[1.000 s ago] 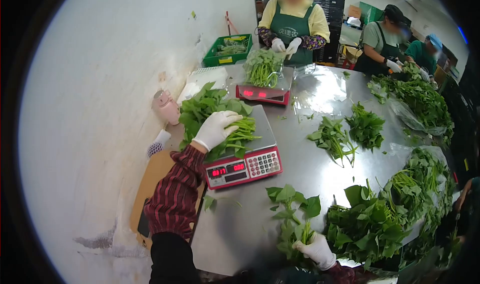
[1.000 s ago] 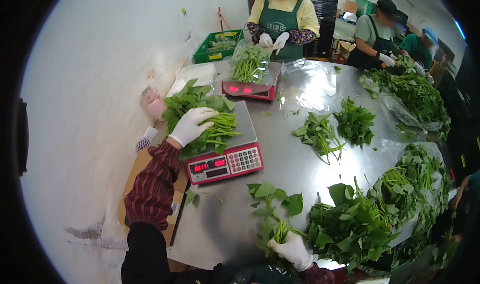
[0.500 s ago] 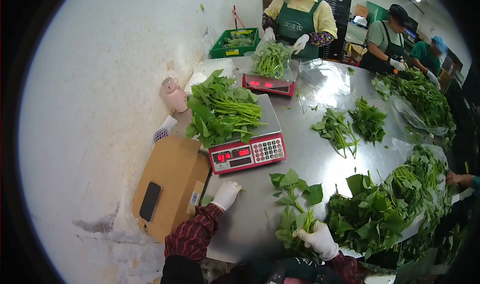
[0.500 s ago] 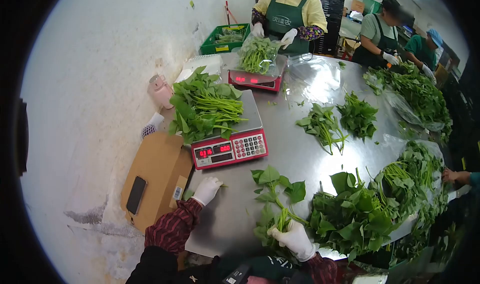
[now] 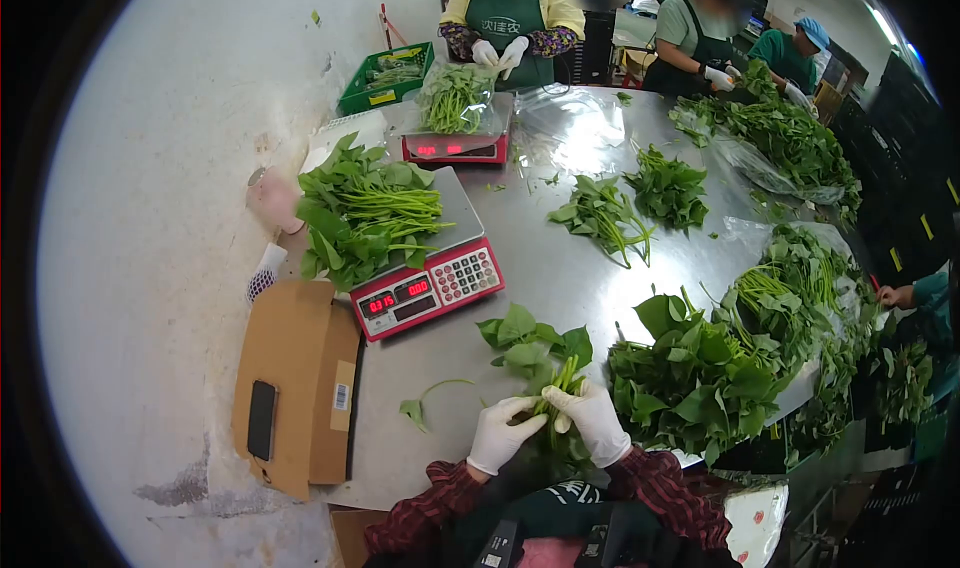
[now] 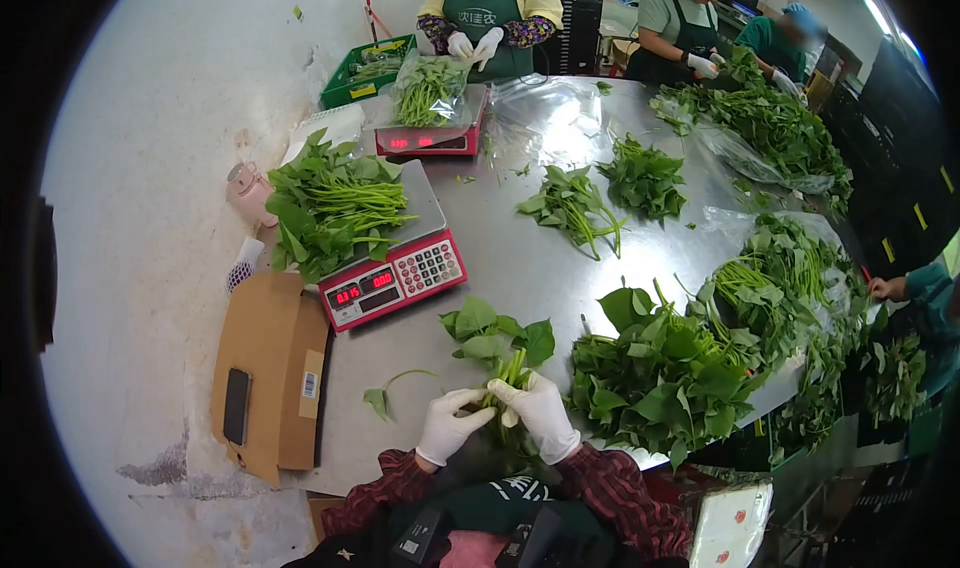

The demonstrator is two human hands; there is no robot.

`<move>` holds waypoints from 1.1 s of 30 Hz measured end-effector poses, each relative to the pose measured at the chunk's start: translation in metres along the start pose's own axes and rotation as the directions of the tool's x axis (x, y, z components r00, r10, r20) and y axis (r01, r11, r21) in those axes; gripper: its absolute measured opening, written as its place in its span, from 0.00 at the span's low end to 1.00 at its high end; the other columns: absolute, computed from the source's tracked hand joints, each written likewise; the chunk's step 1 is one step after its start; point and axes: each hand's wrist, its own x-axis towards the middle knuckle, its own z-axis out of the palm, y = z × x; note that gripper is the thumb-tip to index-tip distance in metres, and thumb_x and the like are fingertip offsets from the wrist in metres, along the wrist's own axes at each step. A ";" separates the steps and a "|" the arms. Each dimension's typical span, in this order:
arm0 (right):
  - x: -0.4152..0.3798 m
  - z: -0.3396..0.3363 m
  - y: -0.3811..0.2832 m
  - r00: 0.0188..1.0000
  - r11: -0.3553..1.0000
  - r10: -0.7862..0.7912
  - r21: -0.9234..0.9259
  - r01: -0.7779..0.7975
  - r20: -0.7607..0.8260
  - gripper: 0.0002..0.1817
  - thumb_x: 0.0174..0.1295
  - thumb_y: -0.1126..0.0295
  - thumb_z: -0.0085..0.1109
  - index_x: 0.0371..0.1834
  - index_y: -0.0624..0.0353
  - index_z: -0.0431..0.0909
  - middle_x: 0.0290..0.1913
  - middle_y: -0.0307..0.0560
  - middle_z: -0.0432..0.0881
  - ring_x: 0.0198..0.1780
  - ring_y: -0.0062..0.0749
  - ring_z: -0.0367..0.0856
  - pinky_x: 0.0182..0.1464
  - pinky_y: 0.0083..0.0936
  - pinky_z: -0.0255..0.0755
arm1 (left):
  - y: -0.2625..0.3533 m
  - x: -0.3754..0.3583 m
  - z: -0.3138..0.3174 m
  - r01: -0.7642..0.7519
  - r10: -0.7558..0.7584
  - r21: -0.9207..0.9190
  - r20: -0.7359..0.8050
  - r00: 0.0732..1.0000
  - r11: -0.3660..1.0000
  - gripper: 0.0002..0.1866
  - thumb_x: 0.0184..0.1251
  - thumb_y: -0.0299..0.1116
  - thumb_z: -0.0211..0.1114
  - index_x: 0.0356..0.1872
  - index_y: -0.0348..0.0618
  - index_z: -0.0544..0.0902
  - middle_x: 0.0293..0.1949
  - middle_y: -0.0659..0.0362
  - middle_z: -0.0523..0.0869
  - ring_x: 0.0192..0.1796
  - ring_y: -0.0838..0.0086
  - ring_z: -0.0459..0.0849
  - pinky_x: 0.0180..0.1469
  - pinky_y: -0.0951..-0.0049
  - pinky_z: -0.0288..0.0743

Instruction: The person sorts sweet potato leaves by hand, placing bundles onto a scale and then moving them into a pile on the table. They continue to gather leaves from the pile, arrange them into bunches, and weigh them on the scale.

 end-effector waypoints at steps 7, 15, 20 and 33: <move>0.006 -0.011 0.006 0.998 0.994 0.014 0.103 -0.020 0.063 0.09 0.61 0.73 0.60 0.42 0.66 0.77 0.31 0.40 0.81 0.18 0.15 0.71 0.22 0.12 0.63 | -0.012 -0.001 -0.006 0.311 -0.286 -0.348 0.123 0.950 0.884 0.16 0.63 0.28 0.64 0.50 0.29 0.80 0.43 0.58 0.85 0.45 0.80 0.80 0.50 0.79 0.74; 0.009 -0.018 0.002 0.986 0.995 0.075 -0.073 -0.065 0.152 0.10 0.58 0.73 0.64 0.42 0.64 0.79 0.30 0.36 0.81 0.19 0.12 0.70 0.21 0.11 0.62 | -0.002 -0.003 -0.005 0.268 -0.259 -0.260 0.071 0.963 0.928 0.15 0.65 0.28 0.62 0.49 0.30 0.81 0.41 0.59 0.85 0.44 0.80 0.80 0.48 0.80 0.73; 0.012 -0.027 0.005 0.997 0.973 0.072 -0.220 -0.065 0.024 0.12 0.56 0.71 0.64 0.41 0.64 0.79 0.24 0.34 0.77 0.17 0.14 0.68 0.20 0.14 0.60 | -0.001 0.001 -0.027 0.160 -0.166 -0.303 0.006 0.986 0.940 0.11 0.64 0.29 0.61 0.45 0.34 0.83 0.32 0.58 0.85 0.33 0.76 0.82 0.39 0.77 0.75; 0.014 -0.040 0.014 0.990 0.973 0.140 -0.186 -0.138 -0.002 0.10 0.56 0.73 0.65 0.38 0.66 0.77 0.24 0.39 0.80 0.16 0.16 0.71 0.19 0.14 0.63 | 0.134 0.135 -0.250 -0.117 0.786 0.993 0.065 0.615 0.009 0.19 0.49 0.21 0.58 0.46 0.43 0.81 0.35 0.57 0.79 0.42 0.62 0.76 0.48 0.61 0.68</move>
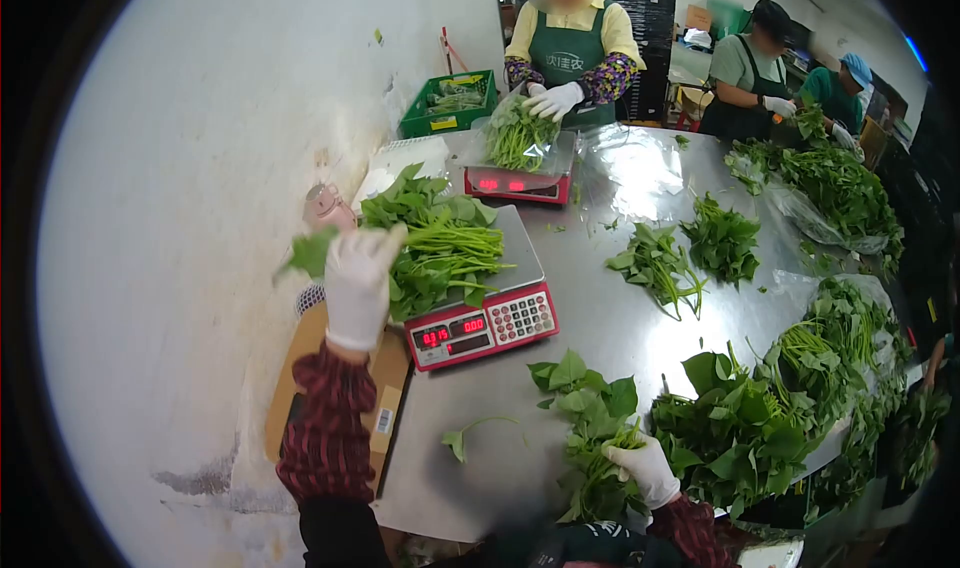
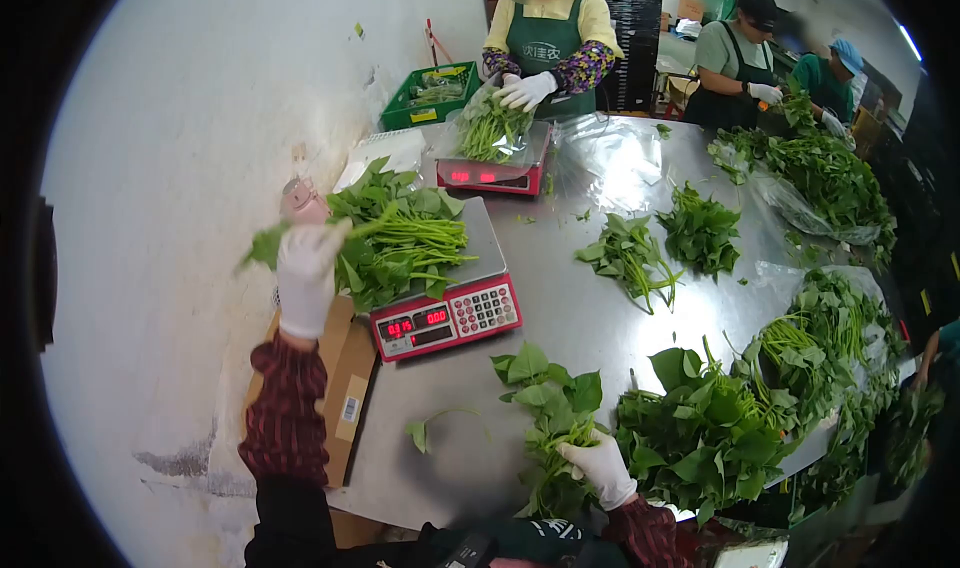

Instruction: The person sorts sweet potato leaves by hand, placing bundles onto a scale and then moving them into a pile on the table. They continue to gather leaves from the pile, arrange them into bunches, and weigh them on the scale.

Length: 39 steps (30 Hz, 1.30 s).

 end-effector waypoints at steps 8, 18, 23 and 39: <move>-0.003 -0.002 0.008 0.996 0.995 0.069 0.078 -0.066 -0.048 0.09 0.56 0.73 0.64 0.38 0.66 0.79 0.25 0.40 0.80 0.17 0.17 0.71 0.20 0.14 0.63 | -0.052 -0.038 0.176 -0.137 0.220 -0.217 0.427 0.877 0.967 0.20 0.54 0.24 0.60 0.50 0.50 0.81 0.58 0.55 0.76 0.67 0.61 0.67 0.71 0.55 0.54; -0.013 0.011 -0.008 0.999 0.999 0.049 -0.025 -0.049 0.014 0.09 0.58 0.73 0.63 0.39 0.66 0.78 0.26 0.39 0.80 0.17 0.16 0.71 0.20 0.13 0.63 | -0.043 -0.015 0.125 0.338 -0.173 -0.729 0.294 0.940 0.595 0.15 0.58 0.22 0.61 0.47 0.39 0.82 0.49 0.52 0.83 0.54 0.62 0.80 0.57 0.71 0.72; -0.027 0.014 -0.022 0.998 0.997 -0.064 0.044 0.063 0.014 0.10 0.61 0.69 0.61 0.39 0.65 0.79 0.27 0.39 0.81 0.16 0.14 0.69 0.19 0.13 0.61 | 0.045 -0.080 0.050 0.448 -0.095 -0.682 0.489 0.867 0.578 0.11 0.59 0.30 0.62 0.43 0.42 0.83 0.36 0.52 0.83 0.39 0.58 0.81 0.43 0.65 0.76; -0.047 0.015 -0.031 0.994 0.995 -0.097 -0.014 0.097 -0.040 0.16 0.68 0.61 0.50 0.31 0.61 0.81 0.12 0.32 0.69 0.11 0.14 0.62 0.15 0.14 0.54 | 0.178 -0.270 0.088 0.593 -0.347 -0.424 0.526 0.777 0.684 0.10 0.61 0.29 0.60 0.44 0.42 0.80 0.38 0.56 0.80 0.42 0.66 0.78 0.44 0.65 0.71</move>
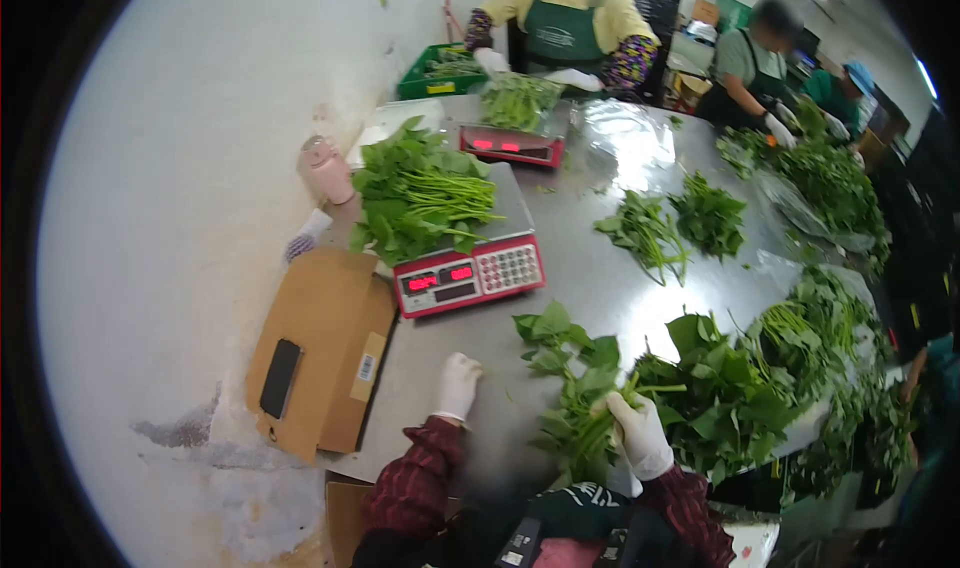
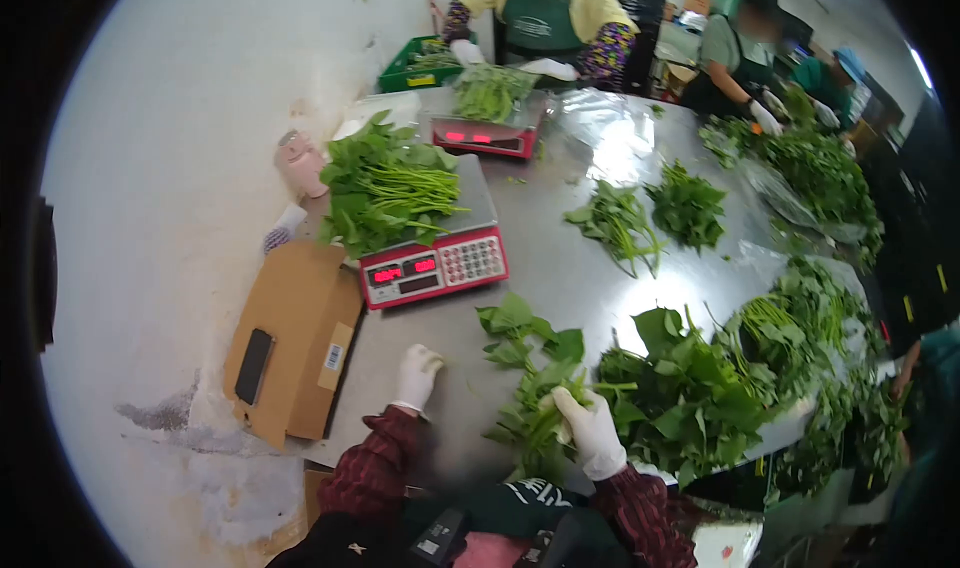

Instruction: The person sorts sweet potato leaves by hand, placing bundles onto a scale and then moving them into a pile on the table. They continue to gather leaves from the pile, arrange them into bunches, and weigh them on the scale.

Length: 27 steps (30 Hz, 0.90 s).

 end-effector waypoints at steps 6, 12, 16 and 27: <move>0.009 -0.007 0.009 0.996 0.997 -0.053 0.050 0.050 0.072 0.16 0.67 0.61 0.51 0.36 0.64 0.82 0.16 0.34 0.74 0.13 0.15 0.66 0.18 0.14 0.59 | 0.121 0.022 -0.077 0.507 -0.359 -0.765 0.378 0.853 0.398 0.05 0.65 0.24 0.58 0.40 0.38 0.80 0.38 0.60 0.81 0.36 0.79 0.81 0.38 0.80 0.76; 0.016 0.007 0.020 0.988 0.987 -0.140 0.084 0.134 0.072 0.16 0.66 0.60 0.55 0.40 0.66 0.79 0.21 0.37 0.75 0.17 0.18 0.70 0.21 0.16 0.63 | 0.176 -0.010 -0.022 0.377 -0.052 -0.777 0.408 0.911 0.504 0.29 0.58 0.28 0.69 0.62 0.34 0.71 0.54 0.56 0.80 0.55 0.77 0.76 0.59 0.76 0.69; 0.013 0.008 0.021 0.996 0.997 -0.072 0.027 0.074 -0.058 0.17 0.64 0.59 0.59 0.34 0.66 0.80 0.19 0.38 0.76 0.15 0.18 0.68 0.18 0.17 0.61 | 0.166 -0.016 -0.006 0.520 -0.019 -0.799 0.540 0.842 0.302 0.33 0.57 0.28 0.70 0.64 0.32 0.68 0.56 0.56 0.79 0.56 0.78 0.75 0.59 0.76 0.68; 0.062 -0.078 -0.025 0.683 0.726 -0.685 -0.313 0.612 -0.254 0.15 0.69 0.64 0.49 0.34 0.64 0.79 0.16 0.40 0.75 0.17 0.20 0.71 0.21 0.19 0.64 | 0.167 -0.020 -0.018 0.655 0.038 -0.617 0.740 0.672 0.436 0.15 0.58 0.30 0.67 0.45 0.37 0.80 0.33 0.65 0.82 0.35 0.84 0.77 0.40 0.80 0.72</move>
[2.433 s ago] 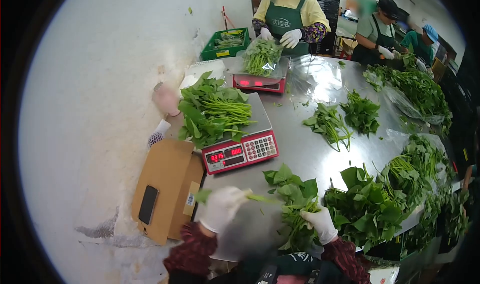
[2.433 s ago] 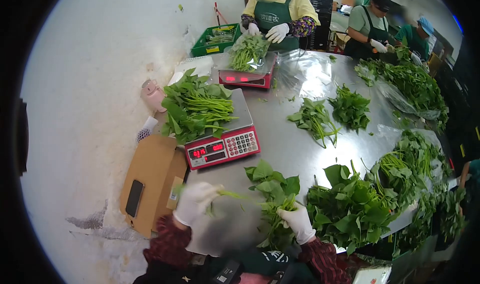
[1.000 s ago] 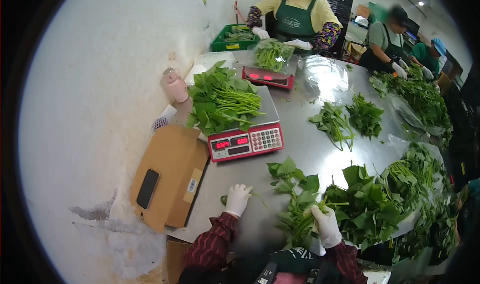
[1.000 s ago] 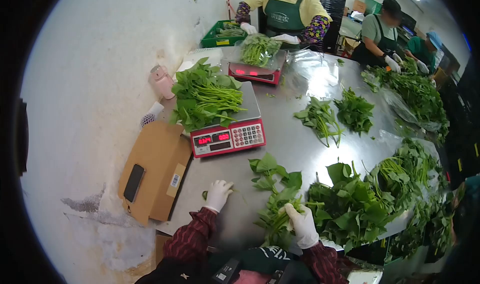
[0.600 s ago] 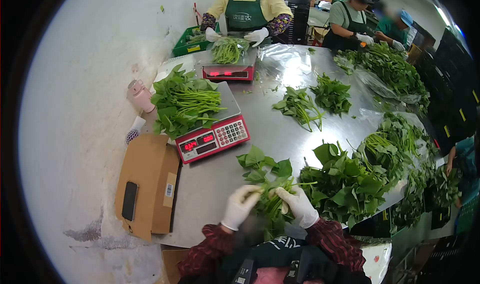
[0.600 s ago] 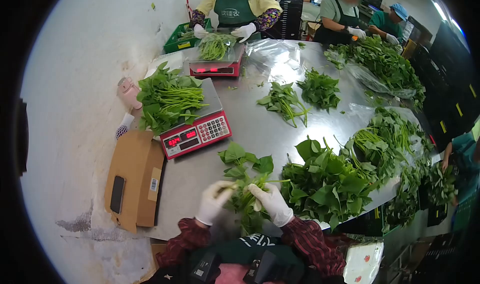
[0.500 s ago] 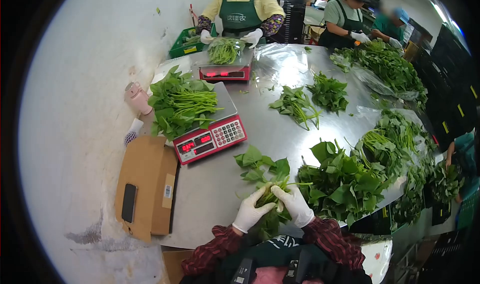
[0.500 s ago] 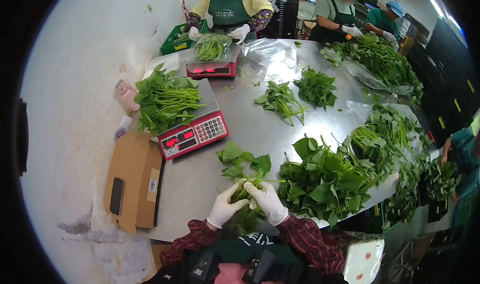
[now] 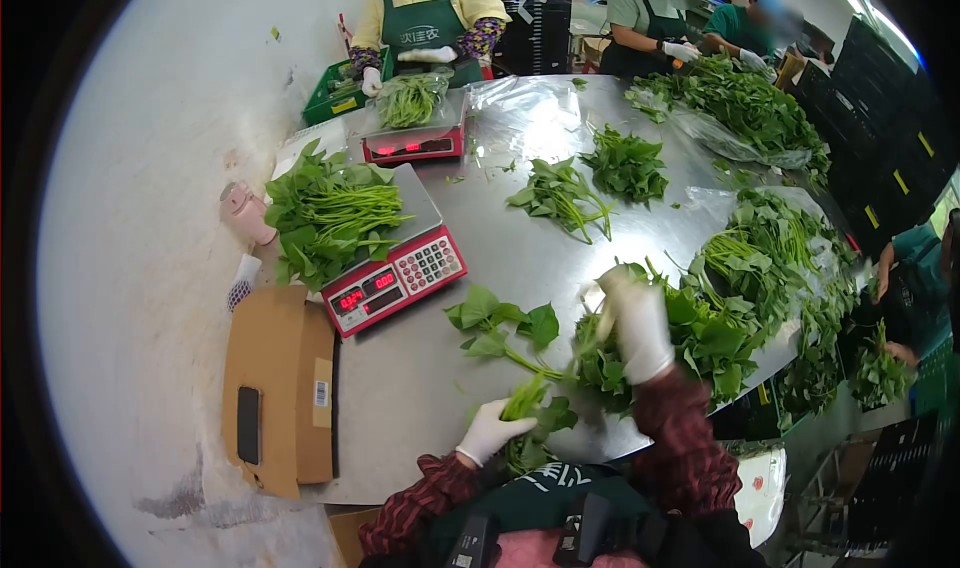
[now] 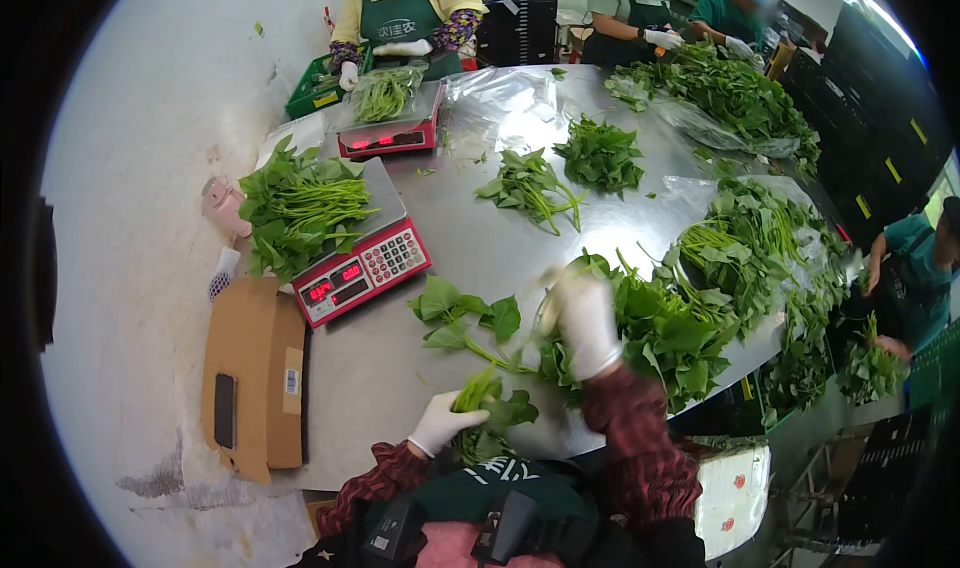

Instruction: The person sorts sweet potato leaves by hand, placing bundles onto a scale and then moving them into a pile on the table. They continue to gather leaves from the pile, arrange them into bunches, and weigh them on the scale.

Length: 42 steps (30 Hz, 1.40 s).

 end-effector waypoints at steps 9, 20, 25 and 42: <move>-0.021 -0.009 0.039 0.847 0.244 -0.077 -0.814 0.528 0.526 0.07 0.49 0.74 0.53 0.33 0.54 0.77 0.28 0.44 0.80 0.27 0.41 0.81 0.30 0.33 0.75 | 0.061 -0.021 -0.040 -0.112 0.682 0.977 -0.041 0.731 0.179 0.12 0.50 0.29 0.66 0.38 0.43 0.80 0.28 0.58 0.79 0.32 0.65 0.78 0.36 0.67 0.68; -0.091 0.046 0.087 0.743 0.471 0.118 -0.696 0.542 0.658 0.05 0.51 0.72 0.53 0.24 0.59 0.78 0.21 0.54 0.81 0.24 0.45 0.83 0.25 0.36 0.74 | -0.024 -0.028 -0.027 -0.177 0.578 0.946 -0.013 0.816 0.270 0.14 0.49 0.27 0.63 0.40 0.47 0.81 0.29 0.60 0.81 0.34 0.65 0.79 0.35 0.64 0.69; -0.063 0.050 0.014 0.513 0.835 0.536 -0.513 -0.202 0.670 0.11 0.57 0.67 0.60 0.31 0.65 0.79 0.18 0.49 0.78 0.19 0.34 0.79 0.22 0.29 0.71 | -0.008 -0.021 -0.021 -0.367 0.715 0.892 0.076 0.695 0.263 0.20 0.46 0.23 0.61 0.45 0.44 0.82 0.42 0.57 0.83 0.44 0.62 0.81 0.44 0.64 0.73; -0.075 0.059 0.028 0.364 0.482 0.462 0.116 -0.869 0.808 0.15 0.66 0.60 0.57 0.31 0.63 0.80 0.16 0.35 0.73 0.15 0.15 0.64 0.19 0.16 0.57 | -0.001 -0.018 -0.020 -0.518 0.800 0.853 0.271 0.535 0.058 0.21 0.46 0.26 0.60 0.47 0.40 0.81 0.49 0.56 0.80 0.47 0.63 0.80 0.45 0.65 0.75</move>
